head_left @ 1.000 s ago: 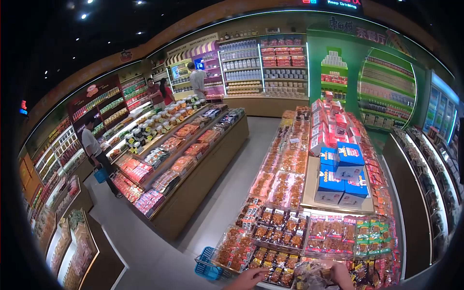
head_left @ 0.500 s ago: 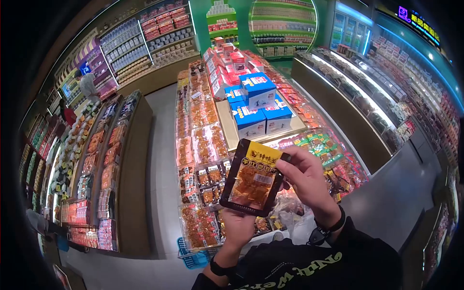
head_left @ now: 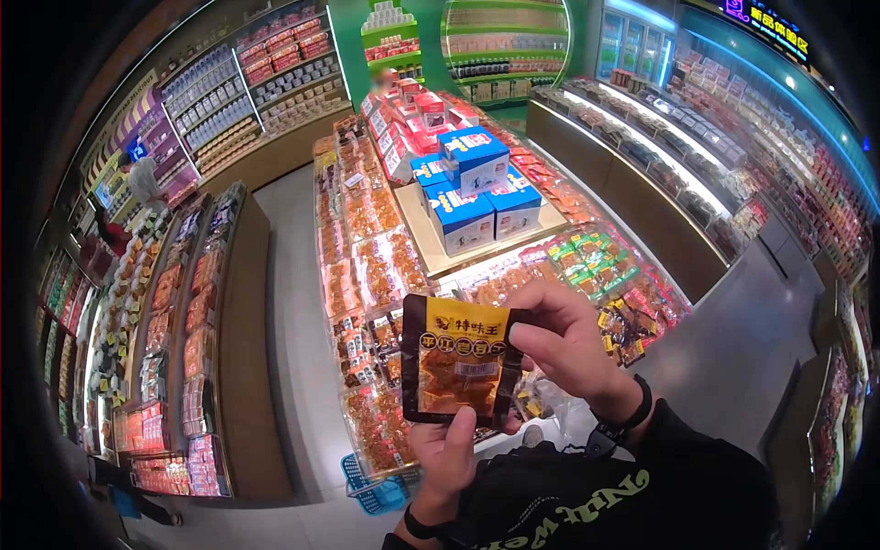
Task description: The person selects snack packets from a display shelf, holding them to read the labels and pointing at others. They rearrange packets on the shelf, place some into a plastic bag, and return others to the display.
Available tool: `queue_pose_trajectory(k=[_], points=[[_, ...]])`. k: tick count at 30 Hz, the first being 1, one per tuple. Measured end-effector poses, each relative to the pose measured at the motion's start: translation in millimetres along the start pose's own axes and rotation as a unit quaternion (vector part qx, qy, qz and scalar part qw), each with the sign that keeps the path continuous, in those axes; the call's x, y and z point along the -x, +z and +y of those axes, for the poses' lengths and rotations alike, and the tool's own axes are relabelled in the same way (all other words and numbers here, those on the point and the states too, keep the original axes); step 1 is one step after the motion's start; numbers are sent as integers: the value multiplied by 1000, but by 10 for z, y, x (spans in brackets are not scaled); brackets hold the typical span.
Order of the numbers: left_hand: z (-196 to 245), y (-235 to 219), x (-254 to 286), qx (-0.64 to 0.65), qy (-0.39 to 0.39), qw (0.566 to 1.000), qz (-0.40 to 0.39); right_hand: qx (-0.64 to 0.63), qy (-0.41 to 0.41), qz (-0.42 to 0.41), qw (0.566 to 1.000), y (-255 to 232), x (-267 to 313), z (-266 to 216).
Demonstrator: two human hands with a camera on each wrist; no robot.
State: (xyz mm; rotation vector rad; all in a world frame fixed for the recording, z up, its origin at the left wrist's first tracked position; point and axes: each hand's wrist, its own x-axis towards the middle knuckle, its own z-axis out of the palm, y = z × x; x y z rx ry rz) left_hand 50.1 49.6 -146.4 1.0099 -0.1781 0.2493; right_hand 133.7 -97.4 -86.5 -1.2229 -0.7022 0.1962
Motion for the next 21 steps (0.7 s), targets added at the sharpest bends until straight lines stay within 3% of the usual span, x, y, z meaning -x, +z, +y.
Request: queue_pose_trajectory(k=[1,3,5,6,7,9,10,12,13,15,17,19,21], points=[[-4,-62,26,0,-4,1000,0,-1,2,3,1000,45,-4,82],[-94,-282,58,140,-135,977,-92,-98,-53,49,993,170,-22,310],[-293,-482,66,231,-244,932,-138,-224,55,-55,971,96,139,601],[-401,-562,108,249,-289,913,-146,-311,56,-86,945,50,246,777],[-523,-630,174,266,-333,892,-151,-364,78,-58,926,12,408,965],[-833,-760,328,404,-435,793,-137,-383,119,31,915,-121,816,1359],[-1013,-792,383,426,-465,759,-160,-382,115,50,916,-181,985,1402],[-1271,-734,444,393,-548,714,-188,-118,199,66,971,-330,1319,1404],[-1403,-671,459,389,-573,688,-216,-120,201,74,969,-450,1460,1381],[-1689,-536,458,315,-617,692,-201,-178,249,248,919,-784,1713,1288],[-1885,-407,433,236,-653,695,-188,-167,194,405,878,-1223,1897,1186],[-2060,-258,413,105,-607,771,-160,-178,112,486,848,-1907,2267,1308],[-2147,-16,339,58,-587,792,-157,-123,104,603,781,-2519,2611,1445]])
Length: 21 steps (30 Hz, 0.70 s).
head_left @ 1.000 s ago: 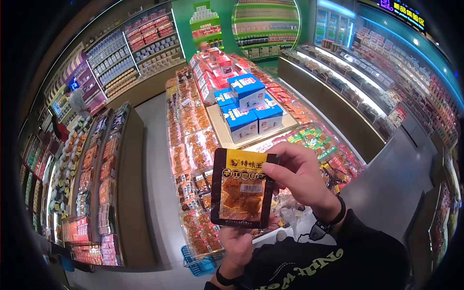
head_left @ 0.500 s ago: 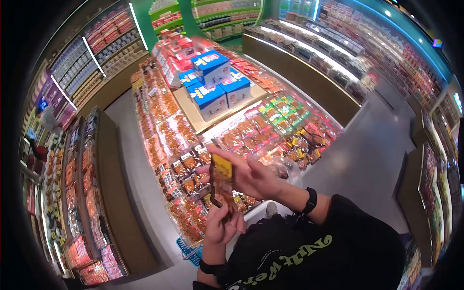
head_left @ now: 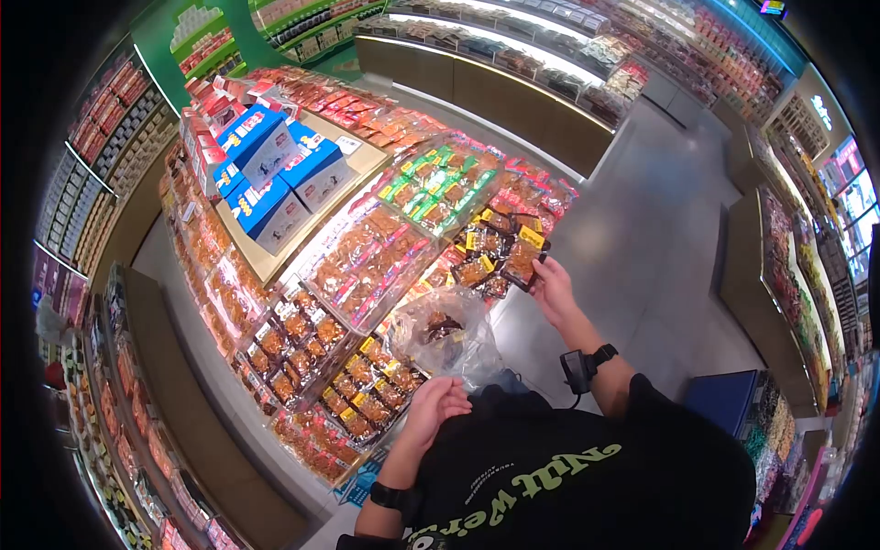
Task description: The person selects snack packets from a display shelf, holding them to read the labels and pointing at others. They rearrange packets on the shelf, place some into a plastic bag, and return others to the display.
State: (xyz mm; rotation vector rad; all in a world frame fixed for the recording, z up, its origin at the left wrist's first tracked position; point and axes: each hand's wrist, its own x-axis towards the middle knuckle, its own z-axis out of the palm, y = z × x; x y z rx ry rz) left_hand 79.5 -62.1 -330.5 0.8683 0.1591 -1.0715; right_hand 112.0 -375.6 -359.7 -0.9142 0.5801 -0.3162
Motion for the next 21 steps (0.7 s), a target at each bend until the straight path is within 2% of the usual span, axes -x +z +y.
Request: queue_pose_trajectory(k=[2,4,5,6,7,8,10,11,12,13,15,16,18,20,21], points=[[13,149,-234,-116,70,988,71,4,17,96,995,-609,-583,115],[-95,165,-555,-123,89,982,116,1,79,139,987,-1108,-1098,262],[-147,132,-669,-257,133,944,159,13,93,130,987,-1272,-1246,324],[-153,107,-779,-388,171,883,200,0,127,145,981,-1367,-1427,367],[-143,101,-864,-466,175,833,241,-12,160,160,974,-1412,-1643,385],[-153,109,-949,-457,172,833,260,-1,174,149,973,-1431,-1832,404],[-187,101,-1115,-631,272,630,363,32,208,107,972,-1474,-2168,492],[-209,93,-1200,-623,258,631,383,16,213,53,975,-1499,-2368,545],[-218,72,-1297,-644,267,584,415,26,207,7,978,-1506,-2563,599],[-253,28,-1369,-665,270,536,446,34,221,12,975,-1420,-2667,585],[-337,-173,-1548,-667,141,583,442,31,256,30,966,-1379,-2998,623],[-381,-232,-1613,-659,130,583,457,21,277,48,960,-1425,-3178,723],[-436,-326,-1764,-665,21,610,430,39,315,70,946,-1299,-3282,702],[-522,-486,-1961,-664,-6,609,434,171,291,65,939,-1132,-3184,642],[-561,-551,-2044,-669,-27,609,427,175,295,59,938,-1107,-3131,610]])
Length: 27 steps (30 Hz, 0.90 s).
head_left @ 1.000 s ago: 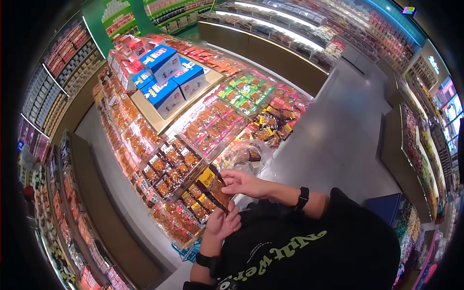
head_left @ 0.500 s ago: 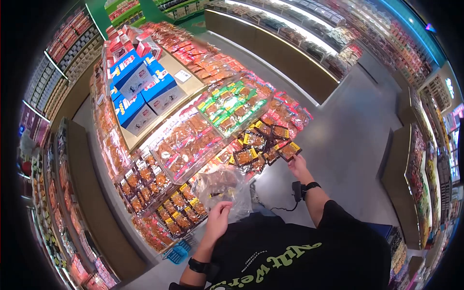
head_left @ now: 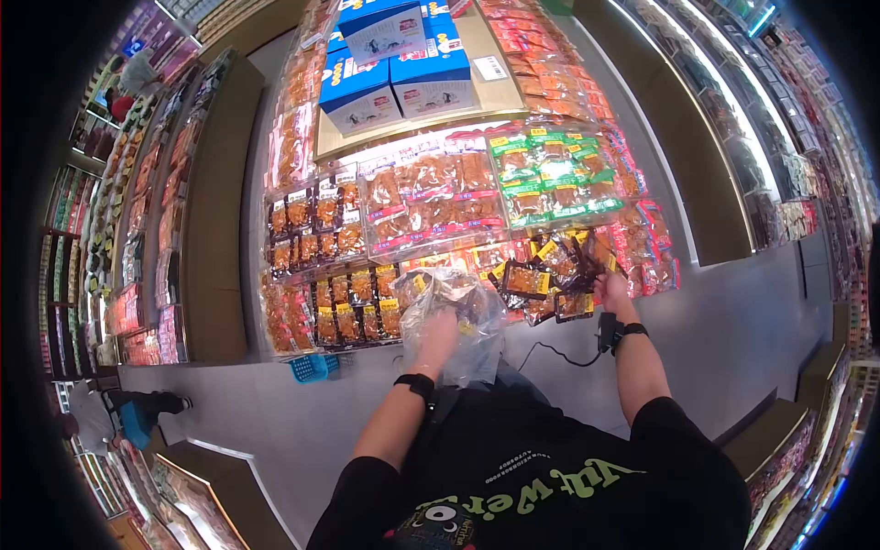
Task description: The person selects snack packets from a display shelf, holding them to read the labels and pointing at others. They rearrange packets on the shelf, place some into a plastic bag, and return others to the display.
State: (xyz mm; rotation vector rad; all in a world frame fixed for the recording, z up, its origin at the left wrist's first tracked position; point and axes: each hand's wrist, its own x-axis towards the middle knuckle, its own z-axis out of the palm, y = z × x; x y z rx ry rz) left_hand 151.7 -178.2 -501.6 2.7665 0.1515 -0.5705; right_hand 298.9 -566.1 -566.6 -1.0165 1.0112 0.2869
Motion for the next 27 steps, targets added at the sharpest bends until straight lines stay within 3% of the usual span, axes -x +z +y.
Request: queue_pose_trajectory(k=[2,4,6,8,11,15,19,21,22,23,24,25,26,27], points=[[177,-189,-57,20,-38,999,-23,291,-106,-63,949,-88,141,10],[288,-288,-116,41,-70,996,-43,259,-199,-31,945,3,661,170],[312,-307,-169,-18,-41,999,-3,331,-155,-123,923,-68,1037,258],[206,-9,-318,-78,-17,996,42,366,-107,-188,905,-159,1368,394],[83,367,-563,-162,27,980,113,399,-78,-209,890,-400,1565,687],[110,356,-604,-274,65,939,199,413,-37,-238,878,-308,1979,798],[230,172,-538,-148,-11,968,204,439,-29,-287,851,-100,2091,857],[225,-161,-434,-63,115,991,-3,475,-53,-356,803,147,2156,833],[197,-164,-373,-63,114,991,-2,499,-49,-385,775,315,2273,772],[179,-134,-273,-36,161,984,69,498,-47,-385,775,445,2353,761],[153,-118,-205,-8,208,968,141,496,-10,-457,738,574,2414,752],[152,-226,-129,-9,208,968,142,491,26,-526,694,736,2484,715],[176,-414,20,17,191,978,77,530,42,-571,626,935,2670,631],[178,-594,188,43,174,984,12,529,42,-572,625,1112,2872,557]])
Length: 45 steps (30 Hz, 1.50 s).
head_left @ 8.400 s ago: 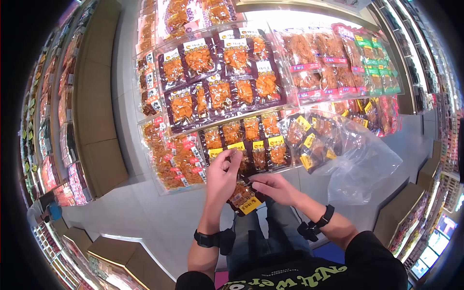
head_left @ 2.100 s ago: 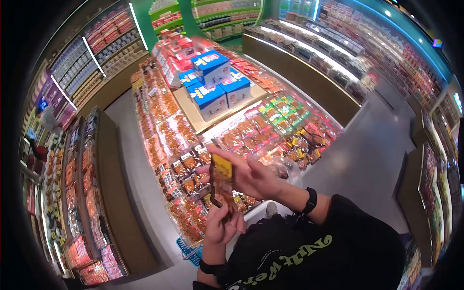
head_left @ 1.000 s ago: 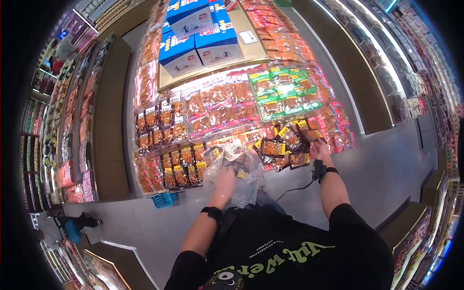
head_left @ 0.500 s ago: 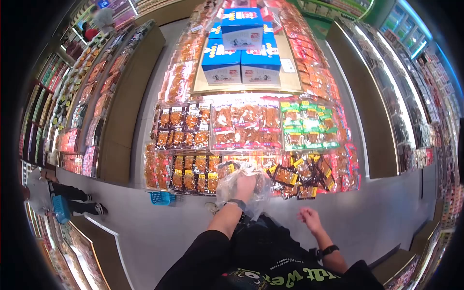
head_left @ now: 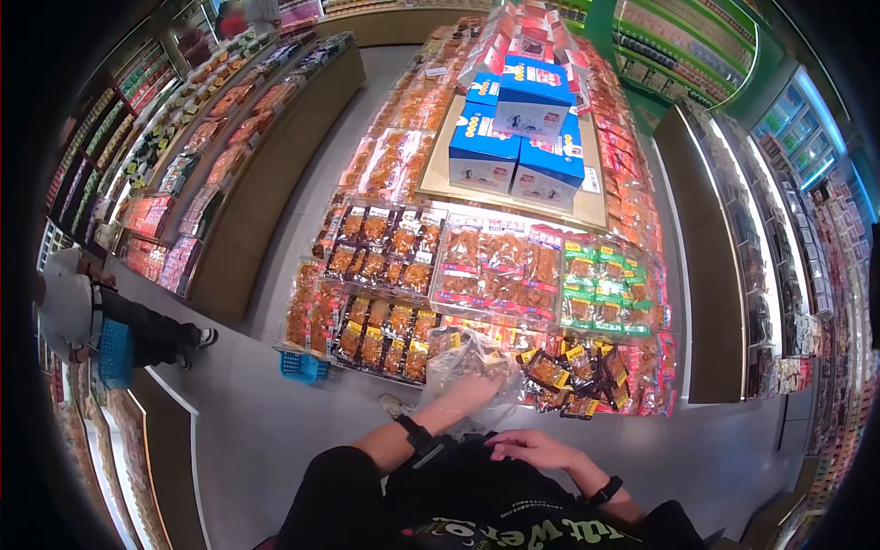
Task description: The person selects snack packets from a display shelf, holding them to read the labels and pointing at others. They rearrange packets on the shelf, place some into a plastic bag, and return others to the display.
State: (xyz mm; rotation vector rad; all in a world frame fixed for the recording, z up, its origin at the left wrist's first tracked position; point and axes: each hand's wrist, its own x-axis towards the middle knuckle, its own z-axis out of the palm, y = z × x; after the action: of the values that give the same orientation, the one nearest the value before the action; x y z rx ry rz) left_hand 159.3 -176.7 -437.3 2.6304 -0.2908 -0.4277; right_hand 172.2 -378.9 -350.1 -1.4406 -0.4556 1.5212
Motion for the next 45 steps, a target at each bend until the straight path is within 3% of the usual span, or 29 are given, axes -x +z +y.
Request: queue_pose_trajectory(k=[2,3,4,6,7,8,9,10,12,13,14,16,17,19,20,22,24,26,30,33,34,35,36,38,39,41,44,45], points=[[-30,-271,483,61,40,997,31,126,-48,-109,985,124,-29,-404],[82,-635,795,91,-4,996,17,168,-30,-150,974,144,-99,-490],[194,-1017,1112,121,-47,992,2,166,-30,-152,974,189,-162,-540],[157,-1385,1619,130,-50,988,67,256,-57,-123,957,291,-297,-597],[166,-1558,1773,130,-54,988,67,229,-74,-127,962,296,-468,-444],[174,-1719,1902,356,-147,909,160,167,-40,-152,973,390,-490,-759],[163,-1794,2007,554,-231,762,242,84,-95,-147,981,475,-582,-771],[135,-1808,2057,553,-234,762,243,2,-151,-138,979,550,-694,-799],[100,-1813,2032,687,-174,569,418,-118,-238,-127,956,727,-806,-1170],[107,-1776,1992,694,-162,560,422,-116,-254,-83,957,761,-864,-1277],[132,-1790,1965,694,-157,562,422,-114,-258,-82,956,808,-895,-1495],[139,-1826,1961,739,-80,583,328,-112,-245,76,960,901,-915,-1975],[80,-1806,2004,739,-77,585,325,-112,-248,79,959,913,-933,-2117],[-56,-1763,2078,637,-5,743,205,-16,-251,131,959,922,-971,-2332],[-113,-1797,2117,637,-3,744,202,-16,-252,134,958,927,-989,-2422],[-191,-1920,2201,717,27,662,215,57,-295,70,951,925,-1022,-2546],[-260,-2016,2272,702,-7,676,222,77,-289,63,952,925,-1079,-2593],[-312,-2103,2304,637,-8,738,221,112,-294,67,947,950,-1146,-2614],[-382,-2190,2285,636,13,734,237,34,-305,66,950,1090,-1240,-2700],[-460,-2241,2269,624,-12,735,267,-49,-310,116,942,1155,-1321,-2721],[-477,-2277,2246,450,-14,810,376,-7,-371,118,921,1144,-1350,-2697],[-506,-2319,2232,256,-15,845,468,36,-430,118,894,1125,-1373,-2675],[-565,-2374,2245,259,-14,845,468,81,-485,117,863,1112,-1381,-2669],[-715,-2458,2326,-31,69,821,566,126,-489,108,857,1134,-1400,-2675],[-773,-2450,2368,-99,127,802,576,-3,-472,43,881,1164,-1481,-2630],[-729,-2490,2471,-153,177,799,555,-243,-406,-103,875,1296,-1645,-2601],[-713,-2429,2488,-161,208,785,561,-368,-352,-275,815,1581,-1786,-2645],[-724,-2420,2489,-163,222,775,569,-374,-346,-279,814,1685,-1803,-2677]])
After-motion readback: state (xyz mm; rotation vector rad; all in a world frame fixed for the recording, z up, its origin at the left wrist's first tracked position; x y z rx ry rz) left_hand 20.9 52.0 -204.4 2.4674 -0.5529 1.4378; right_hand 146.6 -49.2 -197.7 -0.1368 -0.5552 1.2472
